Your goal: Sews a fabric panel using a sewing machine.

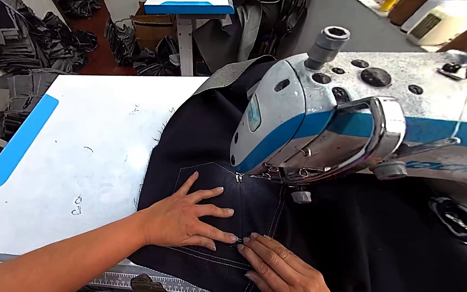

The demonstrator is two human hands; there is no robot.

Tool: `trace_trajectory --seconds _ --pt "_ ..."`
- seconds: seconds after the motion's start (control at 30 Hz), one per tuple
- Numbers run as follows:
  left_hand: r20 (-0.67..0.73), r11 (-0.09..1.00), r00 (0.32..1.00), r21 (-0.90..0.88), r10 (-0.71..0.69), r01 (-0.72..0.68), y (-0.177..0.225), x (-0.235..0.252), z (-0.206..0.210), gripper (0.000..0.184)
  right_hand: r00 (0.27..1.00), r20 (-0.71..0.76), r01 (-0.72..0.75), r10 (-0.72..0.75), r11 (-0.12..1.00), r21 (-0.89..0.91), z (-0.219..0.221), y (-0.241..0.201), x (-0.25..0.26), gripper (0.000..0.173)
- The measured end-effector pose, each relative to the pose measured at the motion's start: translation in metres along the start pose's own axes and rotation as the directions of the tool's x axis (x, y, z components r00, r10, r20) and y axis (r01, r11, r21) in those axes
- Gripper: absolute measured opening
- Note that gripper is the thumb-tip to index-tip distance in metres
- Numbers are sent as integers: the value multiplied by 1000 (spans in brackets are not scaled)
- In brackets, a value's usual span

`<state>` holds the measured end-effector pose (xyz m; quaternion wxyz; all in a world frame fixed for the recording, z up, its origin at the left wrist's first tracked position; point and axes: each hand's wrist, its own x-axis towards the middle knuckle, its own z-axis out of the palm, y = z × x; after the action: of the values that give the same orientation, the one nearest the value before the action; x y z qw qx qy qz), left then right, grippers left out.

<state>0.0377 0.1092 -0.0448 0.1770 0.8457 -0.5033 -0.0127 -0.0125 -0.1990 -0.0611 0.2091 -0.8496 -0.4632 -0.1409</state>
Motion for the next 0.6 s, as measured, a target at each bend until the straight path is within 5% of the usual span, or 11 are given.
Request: trace_trajectory --seconds 0.6 --pt "-37 999 999 -9 -40 39 -24 13 -7 38 999 17 -31 31 999 5 -1 24 25 32"
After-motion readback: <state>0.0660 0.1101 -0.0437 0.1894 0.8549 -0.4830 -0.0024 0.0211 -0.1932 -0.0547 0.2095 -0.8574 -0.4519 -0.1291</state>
